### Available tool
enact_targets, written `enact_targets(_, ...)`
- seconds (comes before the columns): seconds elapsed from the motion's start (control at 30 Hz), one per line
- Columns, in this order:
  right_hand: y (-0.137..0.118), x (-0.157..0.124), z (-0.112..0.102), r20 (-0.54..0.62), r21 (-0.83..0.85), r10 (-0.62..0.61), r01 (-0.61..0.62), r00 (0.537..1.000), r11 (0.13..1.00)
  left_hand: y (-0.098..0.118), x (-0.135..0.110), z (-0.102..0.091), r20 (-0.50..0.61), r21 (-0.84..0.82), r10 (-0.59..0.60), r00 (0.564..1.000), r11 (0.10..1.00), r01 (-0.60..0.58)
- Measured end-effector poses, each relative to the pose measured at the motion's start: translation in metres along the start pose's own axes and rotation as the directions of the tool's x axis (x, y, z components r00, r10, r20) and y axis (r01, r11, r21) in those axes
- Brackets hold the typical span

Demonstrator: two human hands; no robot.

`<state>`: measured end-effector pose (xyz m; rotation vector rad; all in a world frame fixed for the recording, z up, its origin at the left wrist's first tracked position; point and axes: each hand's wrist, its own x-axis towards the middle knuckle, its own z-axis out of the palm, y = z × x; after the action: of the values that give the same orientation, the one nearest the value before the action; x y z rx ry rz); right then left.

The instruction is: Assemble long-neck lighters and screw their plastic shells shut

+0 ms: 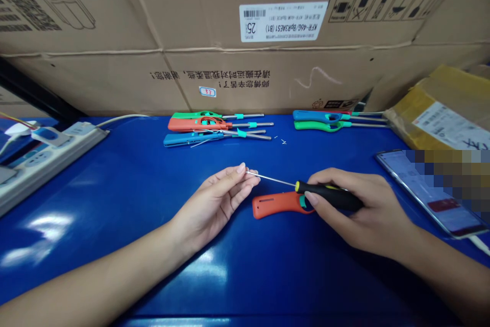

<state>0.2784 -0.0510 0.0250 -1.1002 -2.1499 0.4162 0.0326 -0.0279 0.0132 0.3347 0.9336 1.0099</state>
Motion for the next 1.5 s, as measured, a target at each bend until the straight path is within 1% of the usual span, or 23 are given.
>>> enact_targets(0.2, 0.002, -0.003, -0.001, -0.005, -0.043, -0.058, 0.057, 0.998, 0.997, -0.003, 0.003, -0.004, 0.025, 0.026, 0.016, 1.0, 1.0, -0.017)
enact_targets(0.33, 0.001, -0.002, 0.0, -0.029, -0.115, -0.115, 0.111, 0.993, 0.987, -0.003, 0.005, -0.005, 0.012, 0.04, 0.022, 1.0, 0.999, -0.023)
enact_targets(0.43, 0.0, -0.001, 0.001, -0.03, -0.127, -0.128, 0.124, 0.991, 0.984, -0.003, 0.004, -0.004, -0.006, 0.043, 0.029, 1.0, 0.999, -0.029)
enact_targets(0.53, 0.0, 0.0, 0.001, -0.028, -0.103, -0.1, 0.097, 0.995, 0.99, -0.003, 0.003, -0.003, -0.021, 0.047, 0.042, 0.999, 0.998, -0.041)
enact_targets(0.7, 0.001, -0.002, 0.0, -0.021, -0.094, -0.08, 0.077, 0.997, 0.993, -0.002, 0.002, -0.001, -0.015, 0.032, 0.058, 0.998, 0.998, -0.057)
enact_targets(0.83, 0.001, -0.003, 0.001, -0.031, -0.082, -0.066, 0.064, 0.997, 0.995, -0.001, 0.002, 0.0, -0.031, 0.05, 0.036, 0.999, 0.998, -0.034)
enact_targets(0.9, 0.002, -0.002, 0.0, -0.06, -0.032, 0.0, -0.002, 0.998, 0.999, 0.0, 0.002, -0.001, -0.012, 0.071, 0.033, 0.999, 0.997, -0.032)
enact_targets(0.93, 0.002, -0.002, -0.001, -0.07, 0.015, 0.052, -0.051, 0.996, 0.999, 0.001, 0.001, -0.002, 0.018, 0.1, 0.054, 0.998, 0.993, -0.055)
enact_targets(0.97, 0.003, -0.001, -0.003, -0.073, 0.075, 0.107, -0.101, 0.992, 0.992, 0.002, 0.001, -0.003, 0.058, 0.153, 0.096, 0.994, 0.983, -0.104)
enact_targets(1.0, 0.004, 0.0, -0.005, -0.071, 0.14, 0.155, -0.144, 0.985, 0.98, 0.003, 0.0, -0.004, 0.104, 0.234, 0.153, 0.983, 0.957, -0.173)
enact_targets(1.03, 0.004, 0.001, -0.008, -0.068, 0.205, 0.192, -0.174, 0.979, 0.963, 0.003, -0.001, -0.005, 0.154, 0.337, 0.215, 0.964, 0.906, -0.256)
enact_targets(1.07, 0.005, 0.003, -0.011, -0.073, 0.266, 0.215, -0.189, 0.974, 0.945, 0.004, -0.002, -0.007, 0.206, 0.443, 0.269, 0.941, 0.832, -0.334)
enact_targets(1.13, 0.006, 0.006, -0.018, -0.117, 0.367, 0.255, -0.197, 0.96, 0.909, 0.004, -0.004, -0.009, 0.301, 0.618, 0.324, 0.897, 0.651, -0.442)
enact_targets(1.2, 0.006, 0.009, -0.023, -0.179, 0.451, 0.296, -0.189, 0.938, 0.872, 0.002, -0.005, -0.012, 0.391, 0.73, 0.33, 0.859, 0.458, -0.508)
enact_targets(1.3, 0.0, 0.014, -0.027, -0.219, 0.569, 0.347, -0.17, 0.912, 0.804, -0.001, -0.006, -0.017, 0.528, 0.794, 0.306, 0.792, 0.152, -0.588)
enact_targets(1.33, -0.003, 0.016, -0.027, -0.219, 0.604, 0.356, -0.16, 0.908, 0.781, -0.002, -0.007, -0.019, 0.566, 0.793, 0.285, 0.773, 0.068, -0.606)
enact_targets(1.4, -0.01, 0.02, -0.028, -0.221, 0.637, 0.372, -0.156, 0.901, 0.755, -0.003, -0.008, -0.021, 0.615, 0.78, 0.236, 0.753, -0.04, -0.624)
enact_targets(1.43, -0.014, 0.023, -0.029, -0.227, 0.631, 0.377, -0.159, 0.898, 0.759, -0.003, -0.009, -0.022, 0.626, 0.776, 0.214, 0.75, -0.075, -0.626)
enact_targets(1.5, -0.023, 0.028, -0.03, -0.258, 0.584, 0.372, -0.163, 0.892, 0.795, -0.002, -0.01, -0.022, 0.63, 0.776, 0.186, 0.754, -0.12, -0.619)
